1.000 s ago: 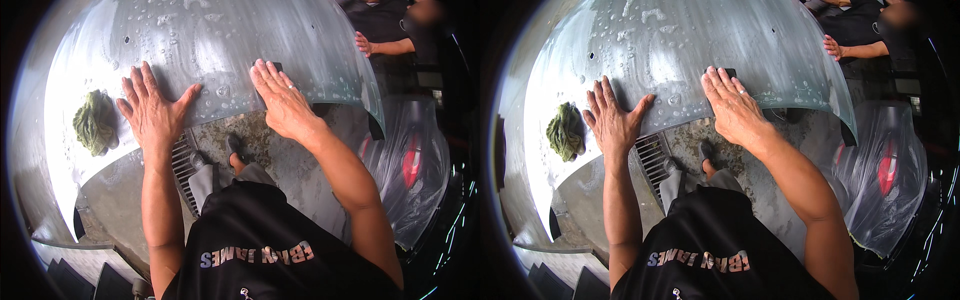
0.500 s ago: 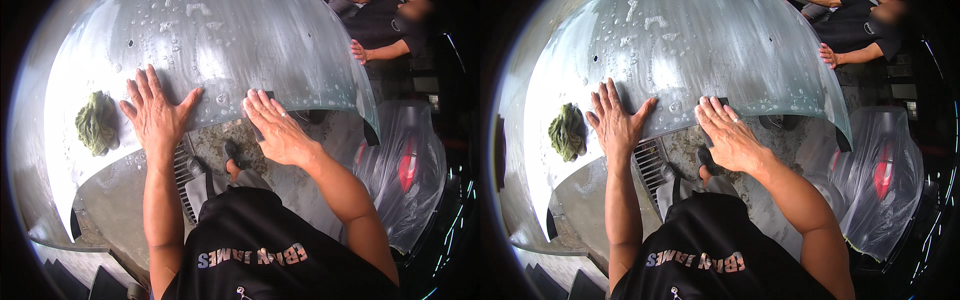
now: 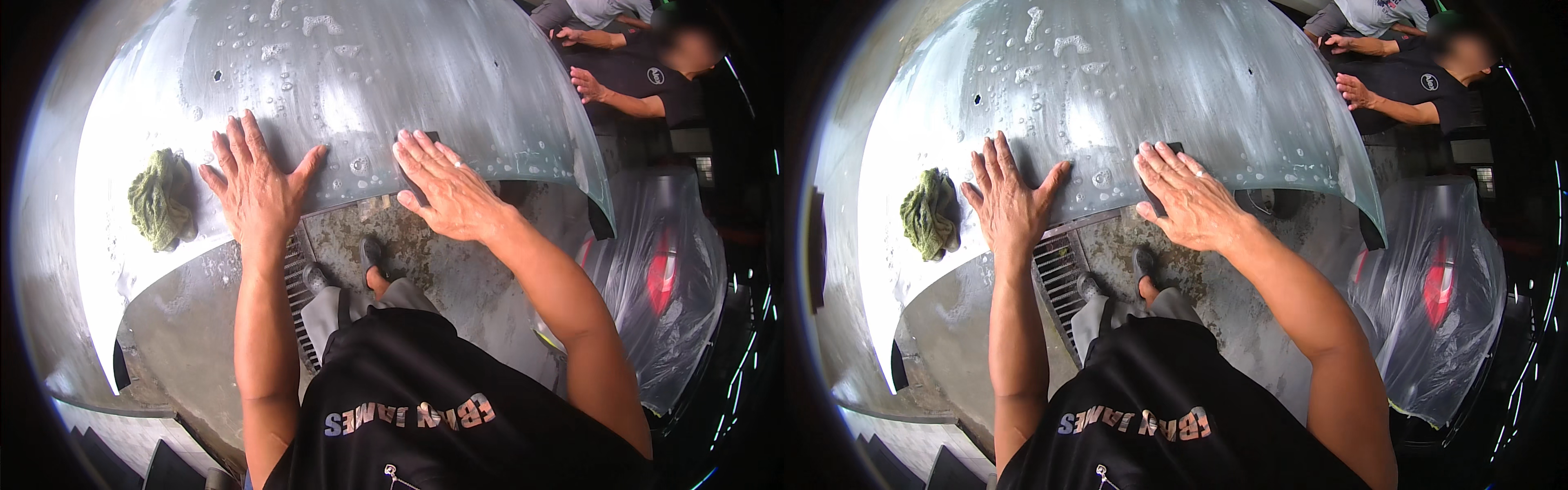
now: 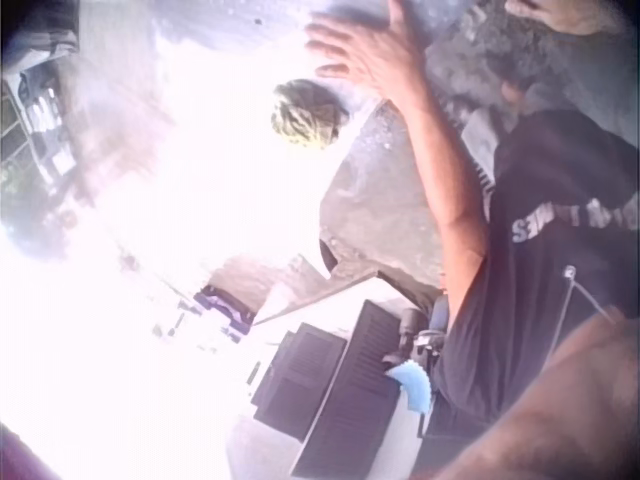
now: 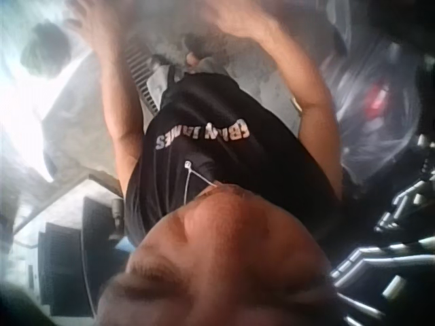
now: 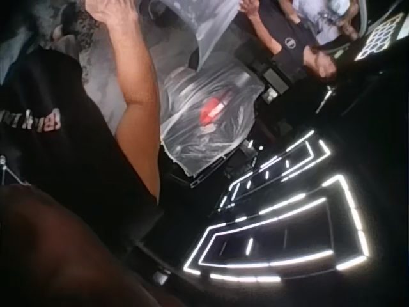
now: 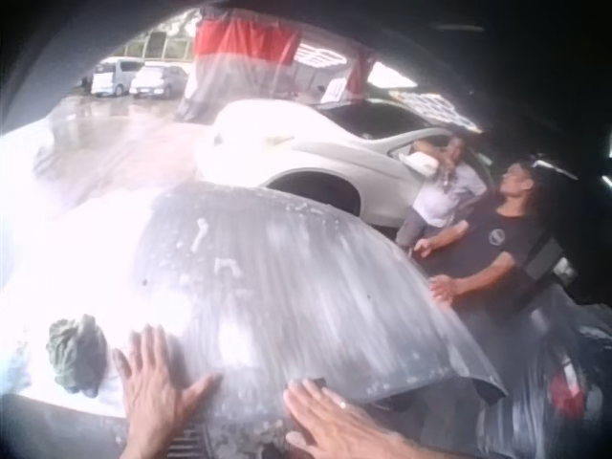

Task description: The person sands a large curved car hood with a sanding block and wipes it with a green cloth. The person repeatedly dips the sanding block into a bucket of water and continues sanding and wiping the hood surface.

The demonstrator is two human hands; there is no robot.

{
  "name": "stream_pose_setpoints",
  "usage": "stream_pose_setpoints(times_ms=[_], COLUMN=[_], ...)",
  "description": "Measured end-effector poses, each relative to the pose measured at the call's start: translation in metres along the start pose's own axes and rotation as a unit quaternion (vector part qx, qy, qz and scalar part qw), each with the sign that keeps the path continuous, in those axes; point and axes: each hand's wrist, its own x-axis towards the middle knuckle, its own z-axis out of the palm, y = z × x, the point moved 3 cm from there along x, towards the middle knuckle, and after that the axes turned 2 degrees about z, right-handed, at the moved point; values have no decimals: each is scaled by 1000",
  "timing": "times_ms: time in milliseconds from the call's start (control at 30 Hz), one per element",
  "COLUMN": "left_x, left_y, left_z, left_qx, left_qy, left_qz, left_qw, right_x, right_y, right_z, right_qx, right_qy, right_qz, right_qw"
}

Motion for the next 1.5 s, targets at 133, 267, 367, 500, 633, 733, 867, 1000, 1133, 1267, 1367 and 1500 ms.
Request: stream_pose_setpoints(times_ms=[133,267,367,500,633,733,867,1000,1133,1267,1367,1500], left_x=[-2,1,-1,3,2,1,6,-5,-51,-67,-46,-38], left_y=[-3,-7,-4,-4,-10,-5,-6,-3,85,177,170,87], left_z=[3,5,4,7,7,9,12,4,-10,21,31,10], left_qx=[6,13,26,13,25,29,-6,-67,-147,-92,-111,-18], left_qy=[12,14,2,17,0,-6,5,57,-74,-82,-54,-59], left_qz=[-5,-13,-3,-2,-16,-14,-11,80,334,404,364,236], left_qw=[1000,1000,1000,1000,1000,999,1000,993,928,906,923,970], right_x=[34,-18,20,85,-2,-1,104,132,45,-28,-46,-50], right_y=[-1,-8,10,28,19,31,69,76,80,135,139,118], right_z=[2,9,1,-15,10,5,-16,-18,-6,6,6,4], right_qx=[-26,-21,-44,-25,-53,-57,-65,-27,-12,-1,-31,-45], right_qy=[61,4,32,77,8,-27,64,80,59,90,88,30], right_qz=[-1,-11,-18,37,-25,-25,23,46,-2,53,30,-87], right_qw=[998,1000,998,996,998,998,996,995,998,995,995,995])
